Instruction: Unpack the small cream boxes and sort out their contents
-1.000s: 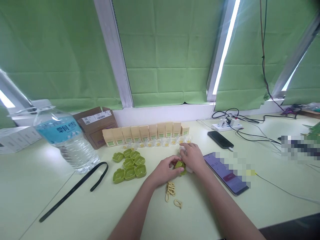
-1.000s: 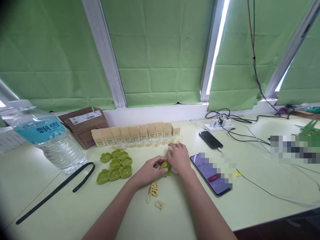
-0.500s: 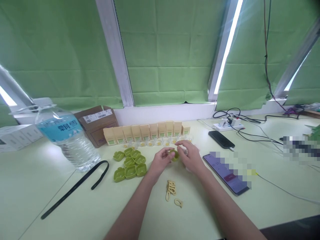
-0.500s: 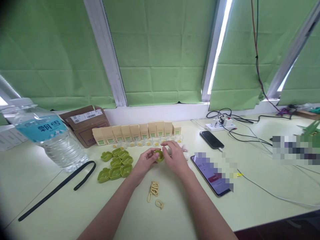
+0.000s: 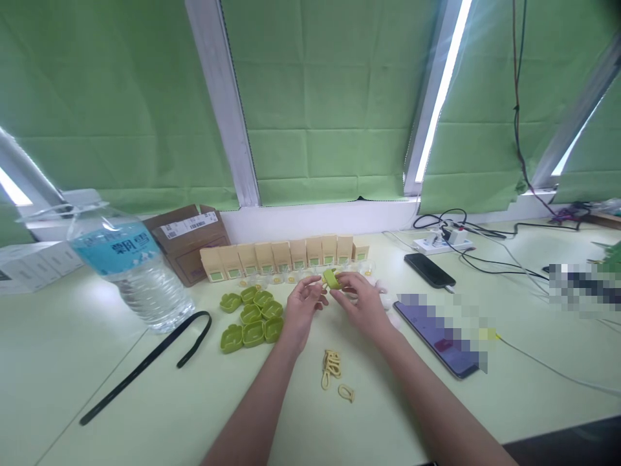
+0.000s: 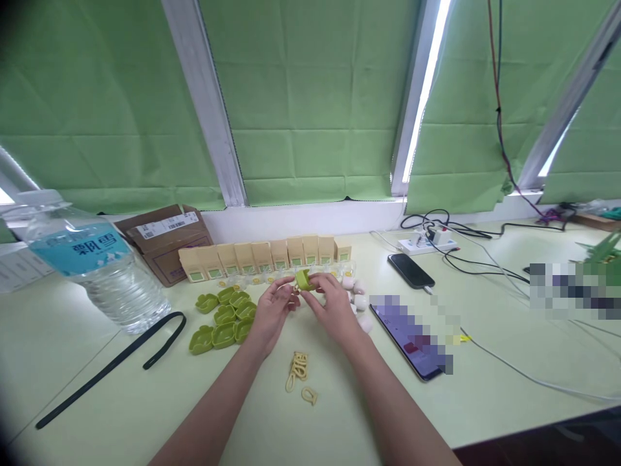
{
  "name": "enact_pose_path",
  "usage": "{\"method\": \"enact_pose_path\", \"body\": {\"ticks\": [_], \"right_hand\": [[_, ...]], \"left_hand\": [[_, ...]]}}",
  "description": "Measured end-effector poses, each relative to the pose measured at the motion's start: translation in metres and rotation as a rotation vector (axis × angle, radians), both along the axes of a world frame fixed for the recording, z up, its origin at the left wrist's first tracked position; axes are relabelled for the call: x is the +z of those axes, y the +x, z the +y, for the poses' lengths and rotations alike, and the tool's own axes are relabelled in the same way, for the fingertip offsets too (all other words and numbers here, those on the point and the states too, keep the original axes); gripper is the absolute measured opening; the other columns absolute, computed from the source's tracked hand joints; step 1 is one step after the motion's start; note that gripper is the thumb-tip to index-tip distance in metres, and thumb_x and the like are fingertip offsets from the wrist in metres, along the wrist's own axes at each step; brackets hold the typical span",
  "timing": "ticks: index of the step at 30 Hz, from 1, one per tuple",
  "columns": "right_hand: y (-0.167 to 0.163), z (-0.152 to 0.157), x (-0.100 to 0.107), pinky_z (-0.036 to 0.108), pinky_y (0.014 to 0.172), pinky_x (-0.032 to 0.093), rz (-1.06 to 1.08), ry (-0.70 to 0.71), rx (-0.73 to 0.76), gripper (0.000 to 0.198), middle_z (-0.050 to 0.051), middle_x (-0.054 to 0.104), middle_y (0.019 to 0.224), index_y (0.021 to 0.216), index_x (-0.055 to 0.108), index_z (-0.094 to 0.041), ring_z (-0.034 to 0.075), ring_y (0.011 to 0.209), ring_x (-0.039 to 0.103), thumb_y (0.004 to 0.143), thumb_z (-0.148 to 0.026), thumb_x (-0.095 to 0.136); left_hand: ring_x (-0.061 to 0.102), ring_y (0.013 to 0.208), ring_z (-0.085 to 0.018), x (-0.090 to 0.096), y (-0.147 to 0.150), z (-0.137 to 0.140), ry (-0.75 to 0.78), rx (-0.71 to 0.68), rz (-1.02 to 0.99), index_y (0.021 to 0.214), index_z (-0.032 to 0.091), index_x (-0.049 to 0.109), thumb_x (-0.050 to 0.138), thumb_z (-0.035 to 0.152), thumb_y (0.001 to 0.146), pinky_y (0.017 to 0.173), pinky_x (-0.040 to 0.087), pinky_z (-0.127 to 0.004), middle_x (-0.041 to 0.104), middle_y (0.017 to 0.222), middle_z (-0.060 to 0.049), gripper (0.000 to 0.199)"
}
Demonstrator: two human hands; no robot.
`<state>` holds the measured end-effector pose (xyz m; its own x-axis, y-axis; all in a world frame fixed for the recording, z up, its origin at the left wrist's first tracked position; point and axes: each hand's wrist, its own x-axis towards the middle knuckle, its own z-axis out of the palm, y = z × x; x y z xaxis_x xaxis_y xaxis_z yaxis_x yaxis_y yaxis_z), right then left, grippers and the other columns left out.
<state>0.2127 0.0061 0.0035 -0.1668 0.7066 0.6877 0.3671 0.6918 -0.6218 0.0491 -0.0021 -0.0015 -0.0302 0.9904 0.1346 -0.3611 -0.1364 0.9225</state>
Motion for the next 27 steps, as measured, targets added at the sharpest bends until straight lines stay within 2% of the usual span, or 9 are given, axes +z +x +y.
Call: {"method": "enact_pose_path", "body": {"ticks": [4,7,13,19,23,27], "right_hand": [[0.001,0.004,-0.003,0.040,0.085,0.061,0.028,-0.037,-0.007,0.015,0.010,0.064,0.111,0.098,0.062,-0.022,0.023,0.102,0.065,0.096,-0.037,0.057],[0.000,0.002,-0.004,0.040,0.088,0.062,0.011,-0.054,0.034,0.016,0.011,0.060,0.114,0.100,0.063,-0.022,0.023,0.108,0.062,0.097,-0.036,0.055],[-0.001,-0.004,0.001,0.037,0.088,0.062,0.069,-0.133,0.036,0.021,0.014,0.047,0.129,0.102,0.062,-0.021,0.022,0.113,0.061,0.097,-0.040,0.054],[-0.002,-0.008,0.006,0.035,0.089,0.058,-0.005,-0.199,0.106,0.026,0.011,0.057,0.124,0.109,0.060,-0.022,0.021,0.110,0.061,0.101,-0.040,0.045],[0.001,-0.007,0.006,0.035,0.085,0.056,-0.008,-0.165,0.061,0.025,0.010,0.060,0.115,0.111,0.057,-0.021,0.020,0.100,0.062,0.102,-0.040,0.043],[0.003,-0.005,0.005,0.035,0.081,0.053,-0.010,-0.148,0.006,0.027,0.009,0.062,0.110,0.111,0.056,-0.021,0.020,0.092,0.062,0.102,-0.042,0.041]], "left_hand": [[0.063,0.074,-0.012,0.003,-0.001,0.000,0.041,0.074,0.138,0.106,0.018,0.071,0.086,0.035,0.068,0.073,0.049,-0.026,0.067,0.088,-0.003,0.044],[0.064,0.075,-0.013,0.005,0.001,-0.002,0.023,0.099,0.166,0.107,0.017,0.072,0.085,0.036,0.068,0.079,0.052,-0.030,0.070,0.093,-0.005,0.045],[0.066,0.074,-0.016,0.009,0.003,-0.004,0.015,0.109,0.209,0.099,0.015,0.075,0.084,0.038,0.069,0.079,0.053,-0.032,0.074,0.093,-0.008,0.039],[0.065,0.072,-0.015,0.008,0.002,-0.004,0.009,0.111,0.197,0.093,0.015,0.076,0.086,0.038,0.066,0.078,0.053,-0.033,0.074,0.086,-0.006,0.037],[0.066,0.075,-0.016,0.008,0.002,-0.005,-0.010,0.103,0.222,0.097,0.016,0.076,0.085,0.040,0.067,0.079,0.053,-0.033,0.075,0.093,-0.008,0.040],[0.065,0.075,-0.016,0.007,0.003,-0.004,-0.018,0.090,0.257,0.100,0.016,0.077,0.083,0.042,0.069,0.078,0.051,-0.032,0.075,0.088,-0.008,0.042]]}}
